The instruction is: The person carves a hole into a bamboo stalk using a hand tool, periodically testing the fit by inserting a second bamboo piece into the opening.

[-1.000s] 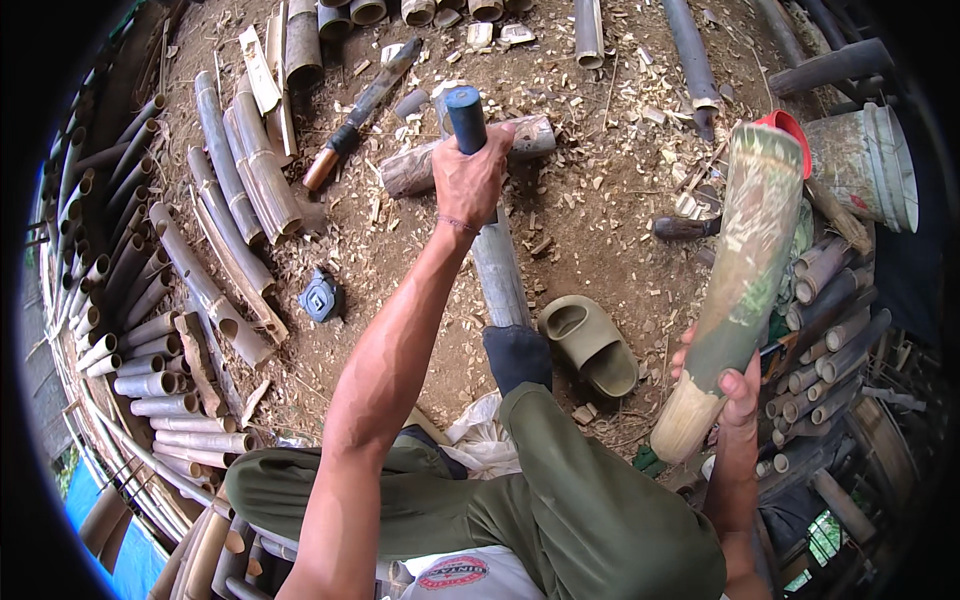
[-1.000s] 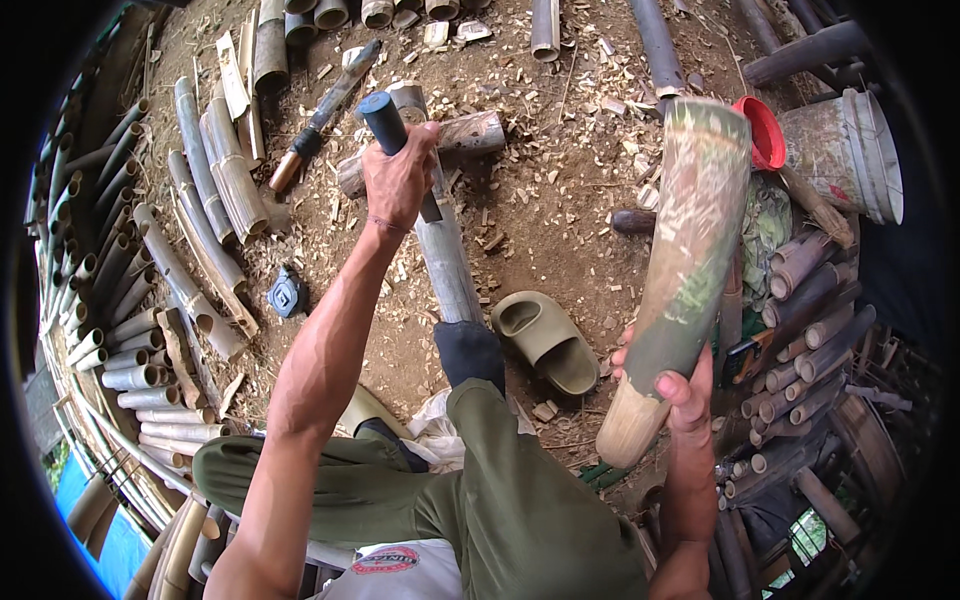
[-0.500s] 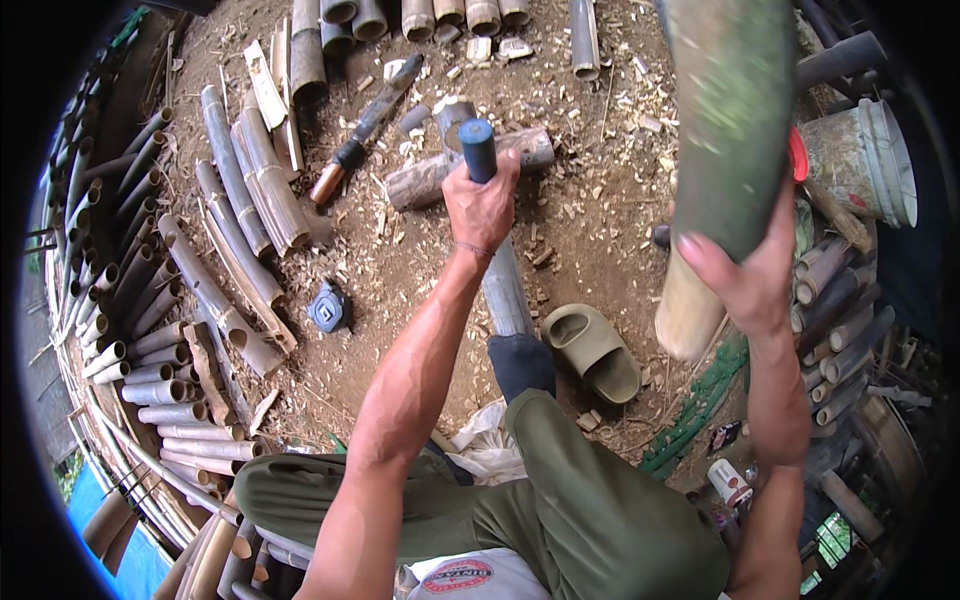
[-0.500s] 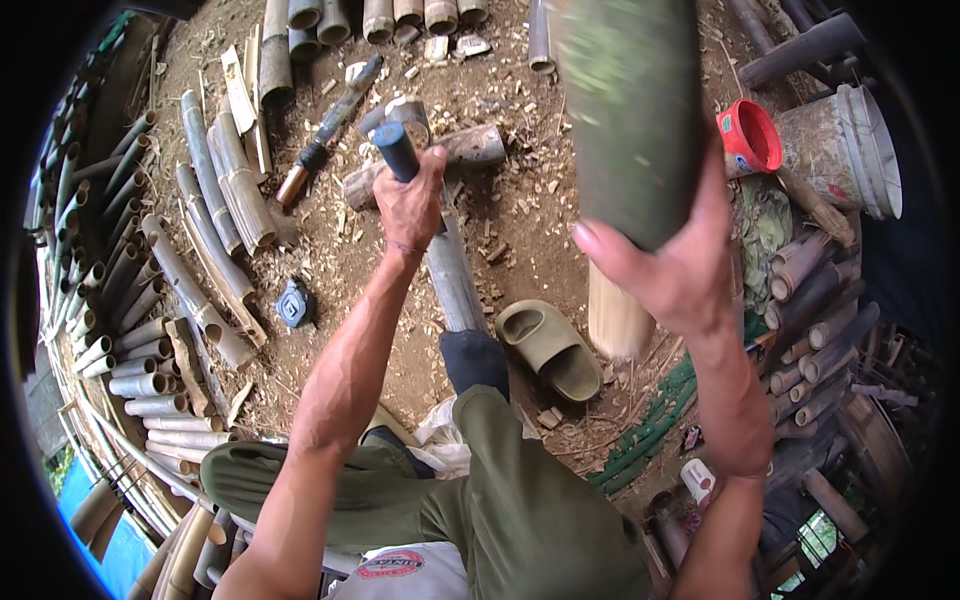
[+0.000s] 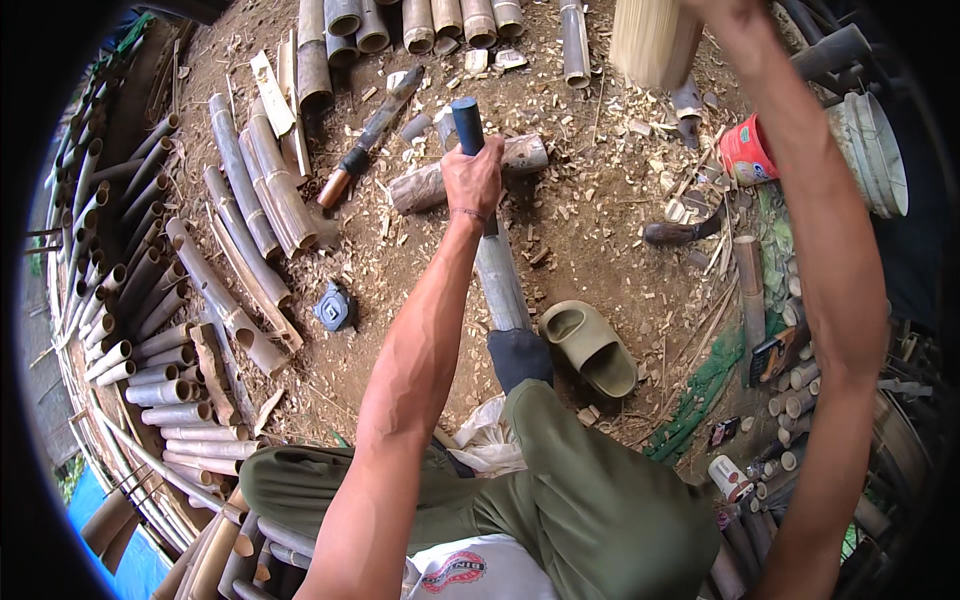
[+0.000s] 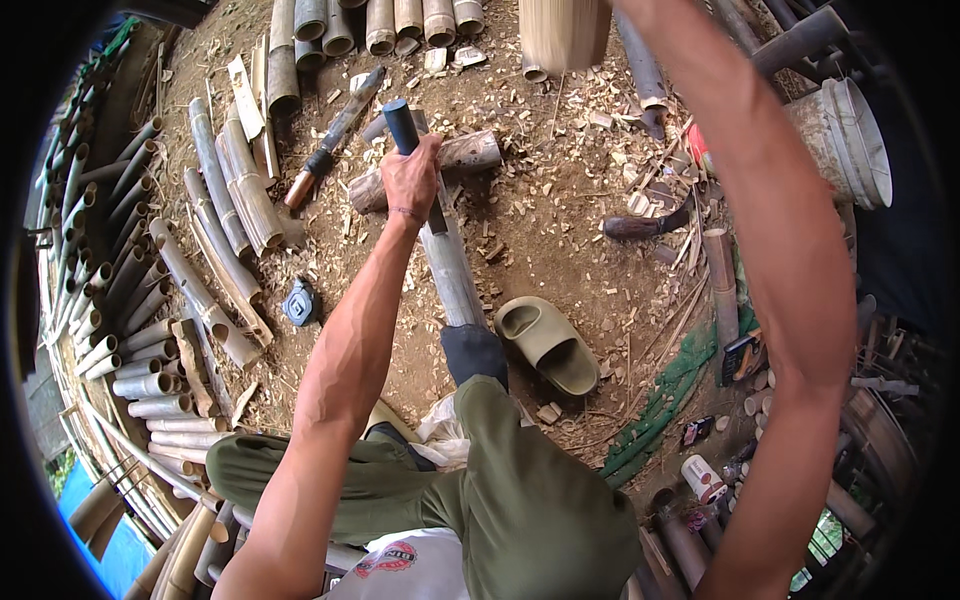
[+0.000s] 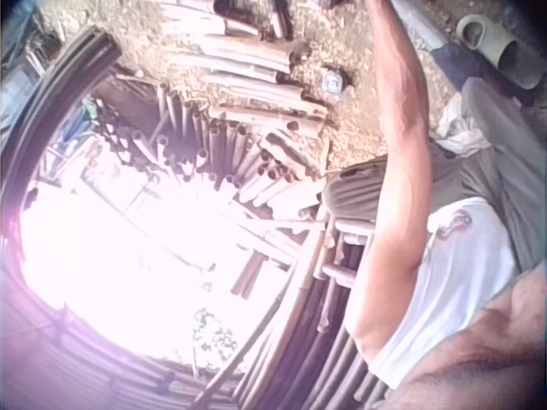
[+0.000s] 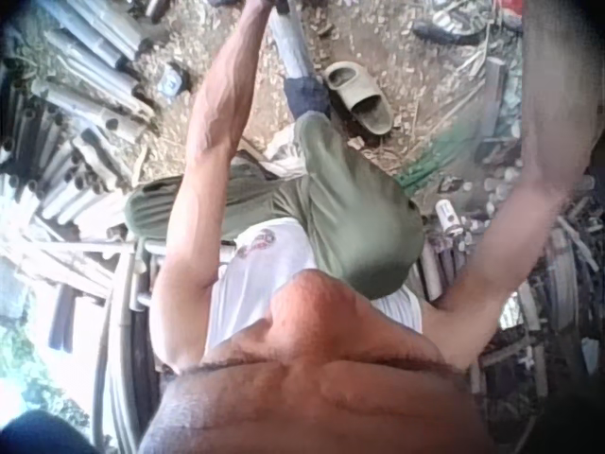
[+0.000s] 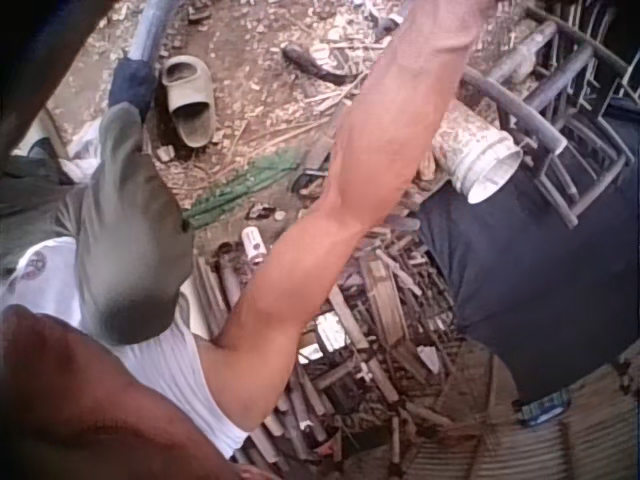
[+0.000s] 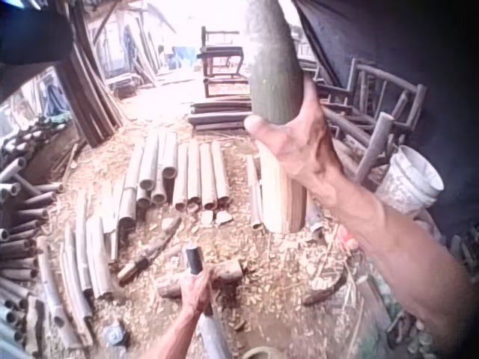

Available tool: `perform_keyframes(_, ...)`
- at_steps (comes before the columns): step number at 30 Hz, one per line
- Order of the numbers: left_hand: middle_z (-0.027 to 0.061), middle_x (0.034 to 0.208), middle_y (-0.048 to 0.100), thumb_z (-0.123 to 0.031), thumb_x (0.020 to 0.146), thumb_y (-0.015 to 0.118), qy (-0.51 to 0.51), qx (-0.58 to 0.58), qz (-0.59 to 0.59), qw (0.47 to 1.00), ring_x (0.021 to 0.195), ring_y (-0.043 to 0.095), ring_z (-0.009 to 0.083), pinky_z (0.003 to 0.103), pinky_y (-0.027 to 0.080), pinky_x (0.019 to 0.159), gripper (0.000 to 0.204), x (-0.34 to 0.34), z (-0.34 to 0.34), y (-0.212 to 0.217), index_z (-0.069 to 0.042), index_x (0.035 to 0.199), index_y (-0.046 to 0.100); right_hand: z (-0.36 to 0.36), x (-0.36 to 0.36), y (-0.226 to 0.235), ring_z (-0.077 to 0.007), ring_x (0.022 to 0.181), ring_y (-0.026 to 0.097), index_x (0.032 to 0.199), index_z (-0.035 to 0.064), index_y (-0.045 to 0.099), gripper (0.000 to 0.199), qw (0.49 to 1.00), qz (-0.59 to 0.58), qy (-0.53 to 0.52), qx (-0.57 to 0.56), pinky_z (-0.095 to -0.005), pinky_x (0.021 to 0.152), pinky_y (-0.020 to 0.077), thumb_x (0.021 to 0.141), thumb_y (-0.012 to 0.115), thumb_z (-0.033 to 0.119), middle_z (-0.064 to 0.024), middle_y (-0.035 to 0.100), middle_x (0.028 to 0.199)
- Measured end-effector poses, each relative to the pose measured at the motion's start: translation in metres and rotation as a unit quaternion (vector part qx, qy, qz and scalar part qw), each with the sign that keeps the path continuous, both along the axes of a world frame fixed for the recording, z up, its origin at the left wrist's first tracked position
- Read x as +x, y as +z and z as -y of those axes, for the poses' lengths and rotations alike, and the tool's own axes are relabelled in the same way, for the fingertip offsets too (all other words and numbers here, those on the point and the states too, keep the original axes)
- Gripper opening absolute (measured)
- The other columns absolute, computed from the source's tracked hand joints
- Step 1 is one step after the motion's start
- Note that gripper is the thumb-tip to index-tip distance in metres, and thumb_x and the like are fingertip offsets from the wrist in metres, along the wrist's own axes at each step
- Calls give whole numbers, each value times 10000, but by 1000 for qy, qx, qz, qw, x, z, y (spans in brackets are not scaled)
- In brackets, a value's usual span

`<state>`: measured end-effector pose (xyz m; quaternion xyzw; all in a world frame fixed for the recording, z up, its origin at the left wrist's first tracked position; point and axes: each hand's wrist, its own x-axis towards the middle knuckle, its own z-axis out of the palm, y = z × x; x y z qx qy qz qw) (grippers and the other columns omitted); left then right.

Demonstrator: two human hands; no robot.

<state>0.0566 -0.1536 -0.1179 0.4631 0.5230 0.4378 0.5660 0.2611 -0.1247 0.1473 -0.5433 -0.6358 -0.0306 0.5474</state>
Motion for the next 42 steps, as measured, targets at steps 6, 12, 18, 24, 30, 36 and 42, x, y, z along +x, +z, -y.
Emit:
perform_keyframes(6, -11, 558, 514, -264, 836, 689, 13, -25, -60, 998, 477, 487, 87, 266, 373, 419, 294, -1, -7, -4, -76, 659, 549, 30, -4, -58, -340, 995, 658, 1383, 94, 430, 771, 831, 411, 59, -370, -472, 884, 544, 720, 738, 339, -227, 630, 1109)
perform_keyframes(12, -17, 546, 498, -263, 845, 723, -12, -45, -26, 999, 417, 452, 82, 240, 355, 386, 299, 1, -14, -20, -78, 681, 555, 33, 6, -74, -300, 918, 656, 1452, 64, 328, 886, 951, 218, -7, -218, -414, 806, 575, 708, 752, 294, -178, 614, 1087)
perform_keyframes(18, -40, 524, 435, -198, 884, 675, -83, -115, 61, 988, 417, 380, 69, 242, 332, 423, 198, -25, -12, 4, -61, 761, 601, 62, -7, -73, -333, 994, 665, 1531, 228, 243, 999, 852, 370, 45, -369, -424, 861, 560, 686, 777, 236, -218, 581, 1207)
perform_keyframes(24, -17, 580, 513, -221, 829, 724, -147, 138, -62, 978, 501, 476, 107, 262, 381, 490, 263, -69, 80, 49, -91, 654, 578, 214, 3, -154, -276, 1096, 586, 1473, -45, 230, 1028, 883, -240, 142, -377, -397, 913, 538, 686, 796, 299, -197, 535, 1241)
perform_keyframes(30, 36, 606, 473, -109, 737, 718, -361, 420, -90, 828, 563, 489, 225, 365, 387, 543, 246, -48, 146, 22, -111, 617, 503, 398, -30, -264, -248, 1029, 583, 1448, -14, 252, 953, 632, -545, -17, -551, -389, 825, 568, 720, 803, 257, -148, 537, 1119)
perform_keyframes(36, 40, 627, 450, -145, 719, 710, -384, 401, -101, 826, 597, 487, 244, 370, 375, 567, 228, -45, 145, 4, -118, 636, 500, 429, -59, -256, -210, 1080, 534, 1402, 22, 362, 829, 609, -553, -43, -567, -353, 974, 433, 724, 798, 217, -84, 542, 1156)
perform_keyframes(42, 27, 673, 464, -224, 664, 716, -414, 384, -116, 817, 676, 510, 241, 367, 383, 626, 173, -51, 141, -5, -145, 716, 571, 435, -53, -260, -190, 1079, 527, 1387, 20, 389, 807, 582, -586, -41, -562, -339, 960, 426, 716, 797, 207, -71, 548, 1168)
